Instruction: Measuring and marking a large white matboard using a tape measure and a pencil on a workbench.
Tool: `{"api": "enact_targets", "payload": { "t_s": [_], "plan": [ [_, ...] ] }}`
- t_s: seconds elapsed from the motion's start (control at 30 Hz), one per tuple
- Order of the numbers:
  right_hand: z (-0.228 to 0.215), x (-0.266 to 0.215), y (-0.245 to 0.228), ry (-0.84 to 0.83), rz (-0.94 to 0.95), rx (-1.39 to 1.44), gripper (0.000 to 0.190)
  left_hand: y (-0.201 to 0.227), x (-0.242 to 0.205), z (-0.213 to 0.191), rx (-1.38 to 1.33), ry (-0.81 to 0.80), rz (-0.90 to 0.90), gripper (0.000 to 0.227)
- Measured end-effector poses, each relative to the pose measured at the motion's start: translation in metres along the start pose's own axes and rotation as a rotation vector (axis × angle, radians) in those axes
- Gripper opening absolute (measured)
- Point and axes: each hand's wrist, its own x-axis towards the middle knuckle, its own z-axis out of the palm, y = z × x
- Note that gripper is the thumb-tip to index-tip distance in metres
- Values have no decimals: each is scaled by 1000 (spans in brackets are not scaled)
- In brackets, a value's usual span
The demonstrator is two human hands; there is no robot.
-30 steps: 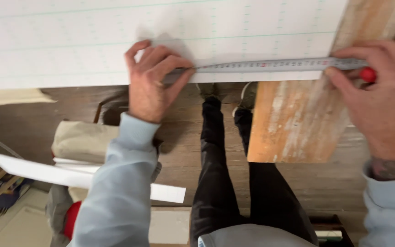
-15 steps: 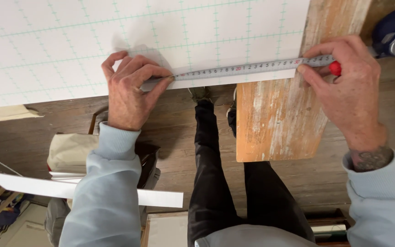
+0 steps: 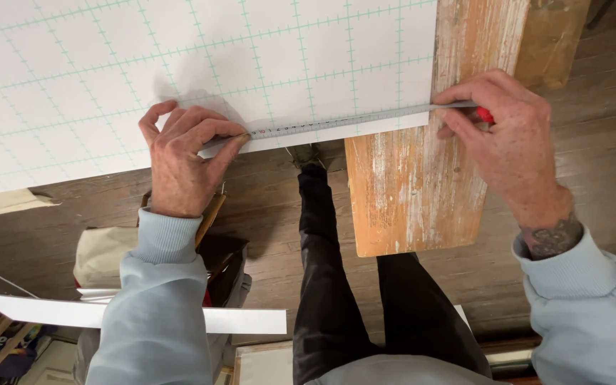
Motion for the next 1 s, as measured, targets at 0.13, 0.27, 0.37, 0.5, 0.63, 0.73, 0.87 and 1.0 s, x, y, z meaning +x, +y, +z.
{"api": "enact_targets", "payload": {
  "t_s": [0.13,0.27,0.37,0.5,0.63,0.73,0.87,1.0],
  "plan": [
    [-2,1,-4,7,44,12,12,4,3,-4,-4,0,-1,11],
    [2,-3,8,64,69,-14,12,1,2,-3,-1,-4,1,11],
    [5,-10,16,140,4,-58,13,1,3,1,26,-5,9,12],
    [2,-10,18,157,-123,-81,13,1,6,0,29,-11,-17,12],
    [-2,-10,24,67,-145,-118,12,-8,2,3,46,-1,38,12],
    [-17,6,-8,-22,-66,-162,11,-1,6,-2,-10,-40,-15,11],
    [-33,24,-34,-142,53,-150,14,-11,11,-4,-53,-90,-69,12],
    [-36,33,-35,-254,108,-307,17,-10,19,-10,-64,-171,-97,15]
  ]
}}
